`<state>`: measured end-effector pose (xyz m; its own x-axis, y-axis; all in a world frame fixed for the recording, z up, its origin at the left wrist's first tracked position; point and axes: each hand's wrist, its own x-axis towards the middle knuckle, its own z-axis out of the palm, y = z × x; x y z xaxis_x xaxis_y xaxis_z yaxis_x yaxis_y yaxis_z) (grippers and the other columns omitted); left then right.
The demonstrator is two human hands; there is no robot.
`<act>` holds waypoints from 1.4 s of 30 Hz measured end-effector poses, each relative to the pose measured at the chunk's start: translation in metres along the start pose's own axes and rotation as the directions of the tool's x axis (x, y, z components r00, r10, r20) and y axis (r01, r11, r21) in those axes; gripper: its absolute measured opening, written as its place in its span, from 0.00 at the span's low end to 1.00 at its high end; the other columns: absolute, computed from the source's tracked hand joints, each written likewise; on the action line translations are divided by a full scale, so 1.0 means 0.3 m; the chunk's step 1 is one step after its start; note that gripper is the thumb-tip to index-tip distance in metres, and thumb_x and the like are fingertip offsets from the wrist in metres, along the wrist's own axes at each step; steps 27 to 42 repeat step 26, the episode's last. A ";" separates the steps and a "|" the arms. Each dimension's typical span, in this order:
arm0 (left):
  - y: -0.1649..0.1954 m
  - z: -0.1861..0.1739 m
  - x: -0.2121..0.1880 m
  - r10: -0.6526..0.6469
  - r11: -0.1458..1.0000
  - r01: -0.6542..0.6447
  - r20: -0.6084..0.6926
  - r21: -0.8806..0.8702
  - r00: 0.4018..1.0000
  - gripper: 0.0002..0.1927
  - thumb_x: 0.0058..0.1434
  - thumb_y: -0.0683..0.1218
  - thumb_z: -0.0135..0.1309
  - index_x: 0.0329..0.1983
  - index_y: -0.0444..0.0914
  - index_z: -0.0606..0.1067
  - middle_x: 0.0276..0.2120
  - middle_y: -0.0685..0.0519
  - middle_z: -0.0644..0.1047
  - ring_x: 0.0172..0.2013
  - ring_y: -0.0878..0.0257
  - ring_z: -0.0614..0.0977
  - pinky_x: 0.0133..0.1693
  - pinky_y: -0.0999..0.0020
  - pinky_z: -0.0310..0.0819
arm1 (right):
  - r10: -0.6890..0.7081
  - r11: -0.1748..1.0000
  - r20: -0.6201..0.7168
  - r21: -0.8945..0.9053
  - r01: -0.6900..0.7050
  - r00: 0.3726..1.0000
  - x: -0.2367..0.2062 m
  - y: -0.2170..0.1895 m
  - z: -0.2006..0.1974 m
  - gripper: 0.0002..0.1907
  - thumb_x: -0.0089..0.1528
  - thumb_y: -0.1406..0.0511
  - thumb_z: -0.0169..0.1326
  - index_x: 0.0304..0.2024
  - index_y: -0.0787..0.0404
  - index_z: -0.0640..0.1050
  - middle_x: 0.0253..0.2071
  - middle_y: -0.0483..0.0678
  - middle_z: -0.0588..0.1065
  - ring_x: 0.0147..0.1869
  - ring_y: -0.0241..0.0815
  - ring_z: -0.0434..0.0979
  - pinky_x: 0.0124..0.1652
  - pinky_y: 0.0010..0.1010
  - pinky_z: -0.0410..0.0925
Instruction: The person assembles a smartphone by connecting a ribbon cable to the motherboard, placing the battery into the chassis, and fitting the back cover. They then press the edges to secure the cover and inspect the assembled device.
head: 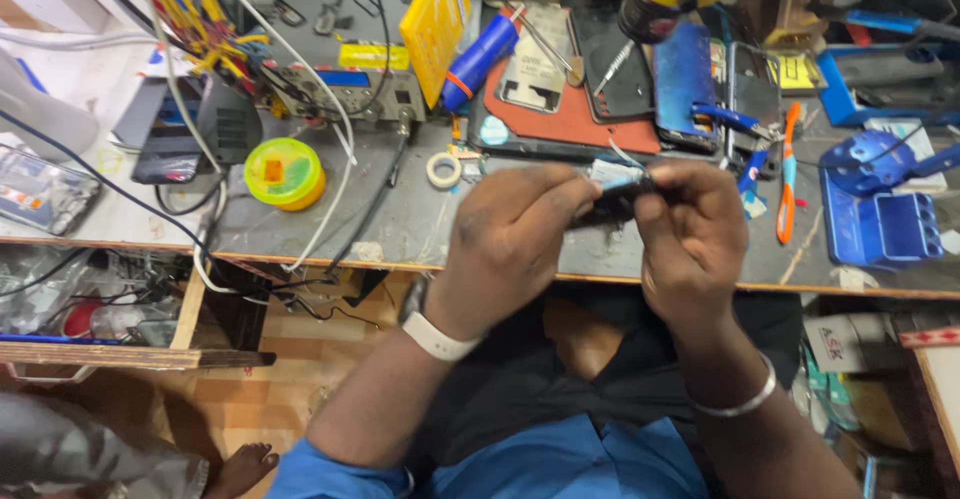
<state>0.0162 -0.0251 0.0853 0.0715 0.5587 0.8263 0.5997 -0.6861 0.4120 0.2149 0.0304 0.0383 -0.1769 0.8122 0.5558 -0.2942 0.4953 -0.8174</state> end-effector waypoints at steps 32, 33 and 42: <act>-0.109 -0.056 -0.027 0.001 0.989 -0.043 0.281 0.143 0.960 0.10 0.61 0.42 0.62 0.45 0.37 0.78 0.41 0.50 0.81 0.39 0.53 0.82 0.41 0.58 0.74 | 0.037 0.887 0.087 -0.462 0.007 0.996 -0.051 0.059 0.018 0.08 0.67 0.74 0.57 0.49 0.67 0.75 0.45 0.49 0.79 0.47 0.31 0.79 0.49 0.21 0.73; -0.109 -0.056 -0.027 0.001 0.989 -0.043 0.281 0.143 0.960 0.10 0.61 0.42 0.62 0.45 0.37 0.78 0.41 0.50 0.81 0.39 0.53 0.82 0.41 0.58 0.74 | 0.037 0.887 0.087 -0.462 0.007 0.996 -0.051 0.059 0.018 0.08 0.67 0.74 0.57 0.49 0.67 0.75 0.45 0.49 0.79 0.47 0.31 0.79 0.49 0.21 0.73; -0.109 -0.056 -0.027 0.001 0.989 -0.043 0.281 0.143 0.960 0.10 0.61 0.42 0.62 0.45 0.37 0.78 0.41 0.50 0.81 0.39 0.53 0.82 0.41 0.58 0.74 | 0.037 0.887 0.087 -0.462 0.007 0.996 -0.051 0.059 0.018 0.08 0.67 0.74 0.57 0.49 0.67 0.75 0.45 0.49 0.79 0.47 0.31 0.79 0.49 0.21 0.73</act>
